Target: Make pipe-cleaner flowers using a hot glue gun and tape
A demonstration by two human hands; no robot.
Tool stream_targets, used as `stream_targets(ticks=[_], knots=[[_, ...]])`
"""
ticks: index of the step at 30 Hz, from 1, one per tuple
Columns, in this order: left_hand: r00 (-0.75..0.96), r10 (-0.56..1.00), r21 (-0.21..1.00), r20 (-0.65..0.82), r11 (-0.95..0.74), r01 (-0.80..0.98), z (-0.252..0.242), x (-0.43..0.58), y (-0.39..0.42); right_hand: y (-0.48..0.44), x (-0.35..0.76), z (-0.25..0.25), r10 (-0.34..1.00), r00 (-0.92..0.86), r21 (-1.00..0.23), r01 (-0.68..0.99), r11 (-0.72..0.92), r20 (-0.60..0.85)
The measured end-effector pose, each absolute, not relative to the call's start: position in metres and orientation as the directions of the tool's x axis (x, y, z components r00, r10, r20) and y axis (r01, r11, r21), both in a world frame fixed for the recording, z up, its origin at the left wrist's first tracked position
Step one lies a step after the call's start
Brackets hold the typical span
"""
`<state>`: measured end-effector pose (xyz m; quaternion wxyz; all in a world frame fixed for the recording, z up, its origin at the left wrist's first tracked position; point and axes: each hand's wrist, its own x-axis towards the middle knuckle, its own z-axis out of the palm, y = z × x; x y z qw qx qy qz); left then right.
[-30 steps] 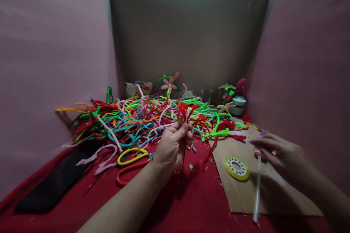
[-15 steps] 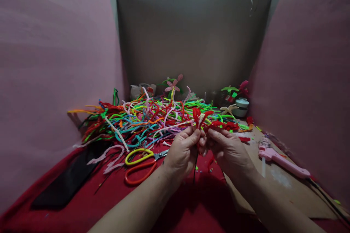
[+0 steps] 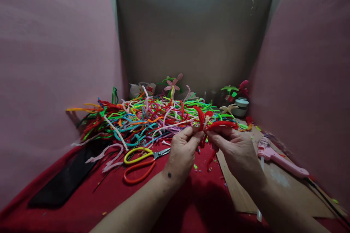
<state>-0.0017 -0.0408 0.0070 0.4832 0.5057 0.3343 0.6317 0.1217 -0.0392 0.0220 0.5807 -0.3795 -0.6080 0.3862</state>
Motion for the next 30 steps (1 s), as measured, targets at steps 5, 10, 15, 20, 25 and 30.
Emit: stream_targets(ticks=[5, 10, 15, 20, 25, 30], knots=[[-0.039, 0.956, 0.919, 0.290, -0.290, -0.269, 0.005, -0.002, -0.040, -0.039, 0.121, 0.021, 0.911, -0.028, -0.910, 0.036, 0.413, 0.412], [-0.037, 0.954, 0.923, 0.297, -0.296, -0.247, 0.003, -0.002, -0.038, -0.039, 0.120, 0.019, 0.917, -0.009, -0.917, -0.007, 0.400, 0.400], [-0.053, 0.955, 0.921, 0.293, -0.297, -0.251, 0.005, -0.001, -0.040, -0.037, 0.119, 0.015, 0.901, 0.046, -0.902, -0.005, 0.432, 0.432], [-0.029, 0.952, 0.921, 0.304, -0.302, -0.248, 0.005, -0.001, -0.041, -0.031, 0.120, 0.010, 0.892, 0.037, -0.892, -0.013, 0.451, 0.451], [-0.017, 0.953, 0.926, 0.304, -0.299, -0.230, 0.003, -0.002, -0.039, -0.028, 0.121, 0.006, 0.876, 0.020, -0.876, -0.016, 0.481, 0.481], [0.000, 0.949, 0.925, 0.315, -0.306, -0.226, 0.001, -0.002, -0.037, -0.029, 0.121, 0.005, 0.885, -0.012, -0.884, -0.043, 0.465, 0.466]])
